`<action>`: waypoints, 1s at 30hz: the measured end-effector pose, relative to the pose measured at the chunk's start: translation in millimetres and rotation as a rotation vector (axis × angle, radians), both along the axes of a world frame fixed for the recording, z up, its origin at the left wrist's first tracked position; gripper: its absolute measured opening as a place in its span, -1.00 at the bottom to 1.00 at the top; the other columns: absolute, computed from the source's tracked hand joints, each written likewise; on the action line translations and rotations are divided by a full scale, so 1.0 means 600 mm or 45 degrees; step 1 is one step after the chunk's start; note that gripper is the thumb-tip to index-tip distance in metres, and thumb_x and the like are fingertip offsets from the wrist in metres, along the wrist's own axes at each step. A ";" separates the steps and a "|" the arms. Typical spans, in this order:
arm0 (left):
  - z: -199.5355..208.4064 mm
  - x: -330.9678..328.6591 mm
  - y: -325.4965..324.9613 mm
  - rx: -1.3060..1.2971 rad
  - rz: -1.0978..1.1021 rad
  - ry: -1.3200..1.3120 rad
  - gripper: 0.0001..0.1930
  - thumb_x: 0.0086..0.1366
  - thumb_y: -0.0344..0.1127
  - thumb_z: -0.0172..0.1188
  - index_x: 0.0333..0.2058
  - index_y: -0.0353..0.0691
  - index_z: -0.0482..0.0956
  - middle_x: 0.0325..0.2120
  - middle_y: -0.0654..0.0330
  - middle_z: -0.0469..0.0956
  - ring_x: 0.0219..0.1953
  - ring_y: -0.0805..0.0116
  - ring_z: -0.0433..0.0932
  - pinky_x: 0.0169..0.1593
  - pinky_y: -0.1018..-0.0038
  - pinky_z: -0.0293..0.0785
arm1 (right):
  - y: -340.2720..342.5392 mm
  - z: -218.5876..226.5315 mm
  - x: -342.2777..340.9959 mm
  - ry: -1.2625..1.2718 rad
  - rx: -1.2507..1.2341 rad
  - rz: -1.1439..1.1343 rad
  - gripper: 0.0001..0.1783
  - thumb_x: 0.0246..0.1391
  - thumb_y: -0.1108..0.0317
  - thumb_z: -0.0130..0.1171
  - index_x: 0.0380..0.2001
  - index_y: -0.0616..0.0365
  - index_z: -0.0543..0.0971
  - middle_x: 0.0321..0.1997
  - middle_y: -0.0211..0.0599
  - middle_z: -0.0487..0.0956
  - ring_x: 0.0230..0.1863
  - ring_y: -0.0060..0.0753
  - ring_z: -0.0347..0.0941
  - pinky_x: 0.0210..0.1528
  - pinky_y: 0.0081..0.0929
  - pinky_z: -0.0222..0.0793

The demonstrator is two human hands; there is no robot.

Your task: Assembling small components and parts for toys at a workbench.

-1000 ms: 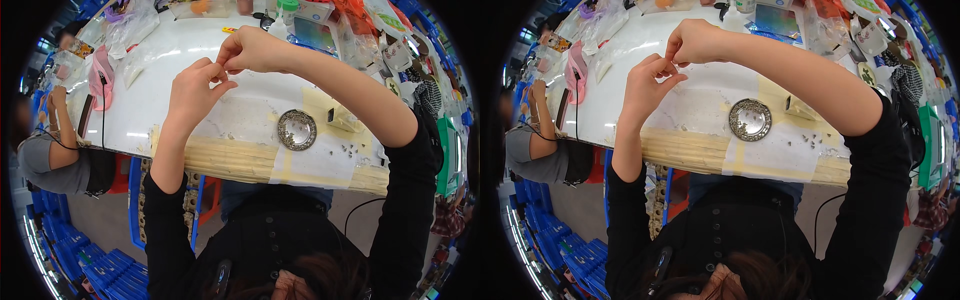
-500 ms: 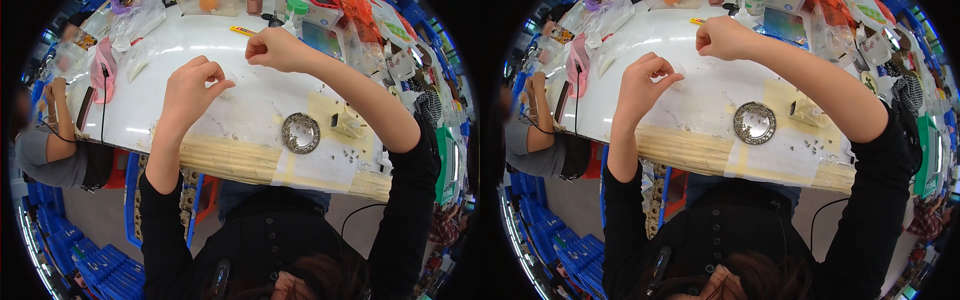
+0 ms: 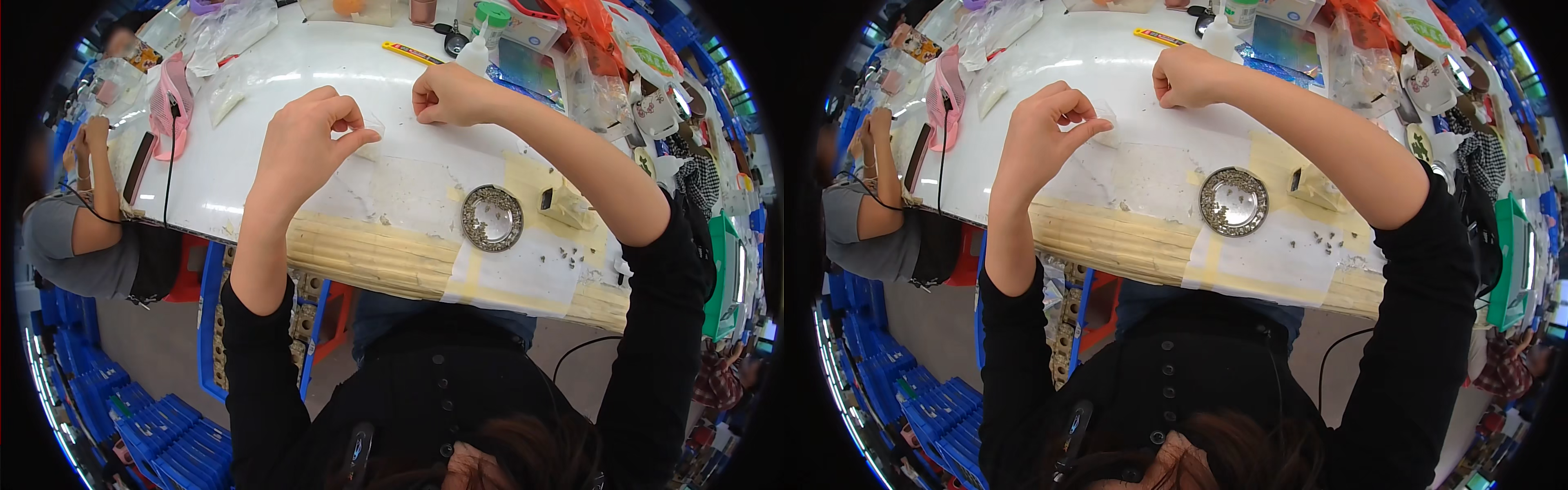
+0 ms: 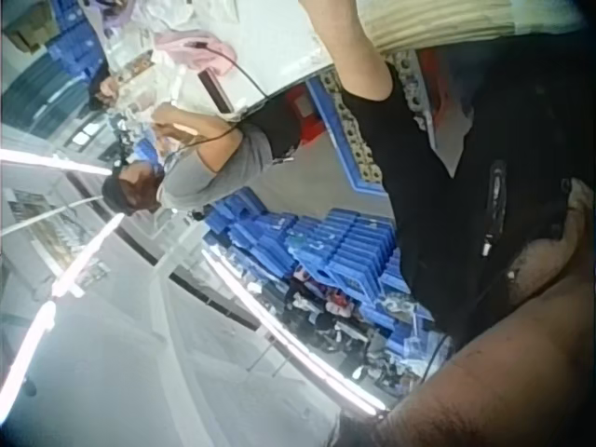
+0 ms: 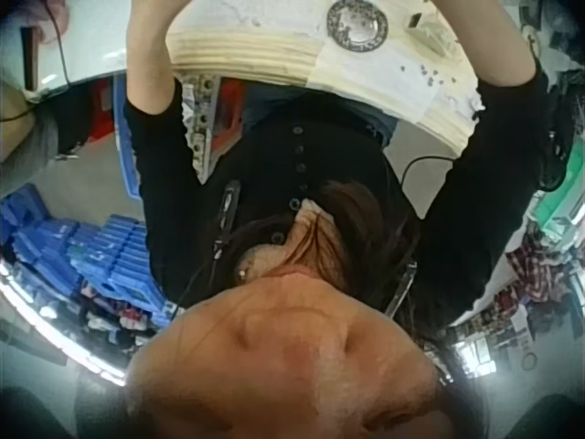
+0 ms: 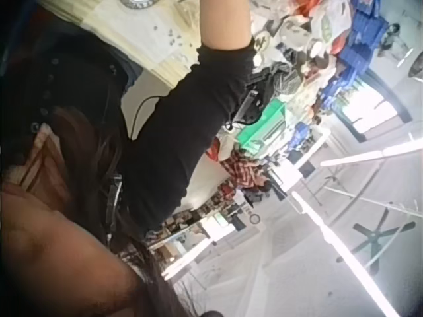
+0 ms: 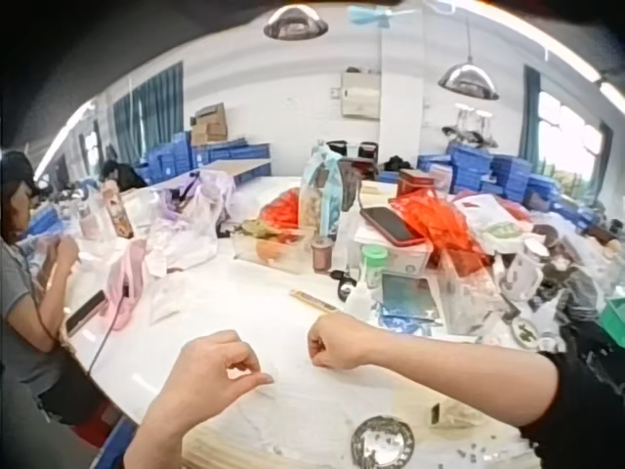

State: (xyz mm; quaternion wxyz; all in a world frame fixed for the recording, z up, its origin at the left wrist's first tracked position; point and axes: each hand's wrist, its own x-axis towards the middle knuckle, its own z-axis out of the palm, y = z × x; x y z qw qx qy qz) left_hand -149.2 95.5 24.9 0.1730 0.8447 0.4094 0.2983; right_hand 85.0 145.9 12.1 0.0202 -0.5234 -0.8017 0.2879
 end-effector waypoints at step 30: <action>0.004 -0.003 -0.001 0.050 -0.005 -0.063 -0.75 0.00 -0.31 0.44 -0.54 -0.30 0.52 -0.58 0.23 0.47 -0.51 0.36 0.43 -0.39 0.48 0.38 | -0.002 -0.005 -0.012 0.102 0.078 0.010 -0.84 -0.09 0.37 0.35 -0.45 0.20 0.61 -0.49 -0.29 0.61 -0.42 -0.48 0.51 -0.32 -0.49 0.42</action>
